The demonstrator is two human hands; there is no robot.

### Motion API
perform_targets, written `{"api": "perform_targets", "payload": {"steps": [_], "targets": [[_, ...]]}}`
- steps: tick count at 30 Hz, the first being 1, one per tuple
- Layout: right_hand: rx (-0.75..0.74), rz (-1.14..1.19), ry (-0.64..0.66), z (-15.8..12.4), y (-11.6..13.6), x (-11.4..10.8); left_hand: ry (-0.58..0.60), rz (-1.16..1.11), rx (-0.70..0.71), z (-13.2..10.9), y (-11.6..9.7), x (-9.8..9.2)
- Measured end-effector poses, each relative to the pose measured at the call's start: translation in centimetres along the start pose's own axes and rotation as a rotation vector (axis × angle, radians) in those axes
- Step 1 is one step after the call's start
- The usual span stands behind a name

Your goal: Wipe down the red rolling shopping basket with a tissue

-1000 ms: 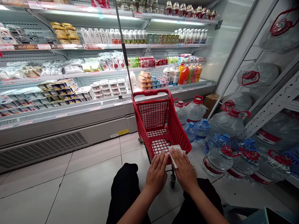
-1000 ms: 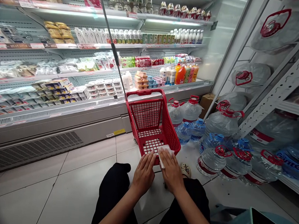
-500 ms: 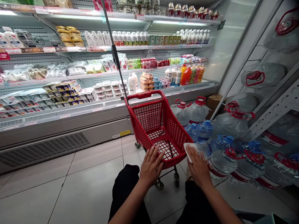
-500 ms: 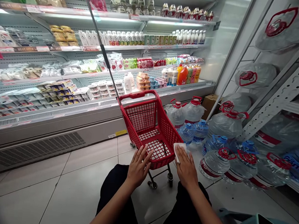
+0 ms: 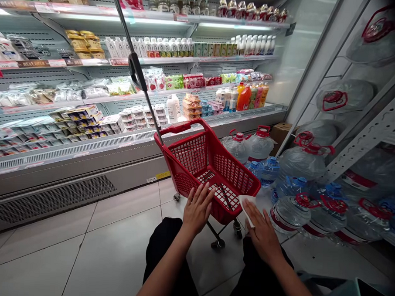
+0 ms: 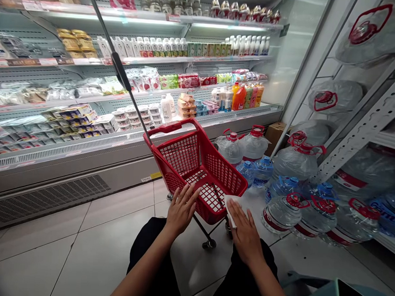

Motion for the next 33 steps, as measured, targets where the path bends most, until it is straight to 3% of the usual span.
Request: {"api": "perform_targets", "payload": {"steps": [3, 8, 10, 14, 19, 23, 26, 30, 33], "targets": [[0.046, -0.009, -0.022, 0.0, 0.4, 0.3, 0.004, -0.019, -0.029, 0.5, -0.7, 1.2], [-0.069, -0.08, -0.103, 0.4, 4.9, 1.3, -0.011, -0.016, -0.099, 0.3, -3.5, 3.1], [-0.084, -0.104, -0.123, 0.9, 5.5, 1.1, -0.011, -0.017, -0.083, 0.3, -3.7, 3.1], [-0.095, -0.133, -0.099, 1.0, 3.6, 0.2, 0.023, -0.028, 0.037, 1.0, -1.7, 2.2], [0.014, -0.126, -0.127, -0.6, 0.7, -0.5, 0.042, 0.034, -0.037, 2.4, 1.3, 2.0], [0.084, -0.119, -0.128, -0.1, 1.4, -0.5, 0.046, 0.038, -0.065, 2.6, 0.5, 3.0], [0.039, -0.127, -0.136, 1.8, 3.0, 0.0, 0.04, 0.033, -0.093, 2.4, -1.1, 3.4], [-0.046, -0.109, -0.142, 4.3, 4.4, 1.0, 0.041, 0.024, -0.093, 2.2, -2.6, 2.9], [-0.066, -0.122, -0.134, 4.7, 3.9, 0.9, 0.056, 0.022, -0.022, 2.3, -2.3, 2.0]]}}
Point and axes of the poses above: each hand's wrist, its own z-axis towards the middle knuckle, its own x-axis out of the palm, y = z × x, the point moved 2 cm from there along z, towards the middle knuckle, and after that the axes turned 8 degrees about -y, right-handed, at the moved point
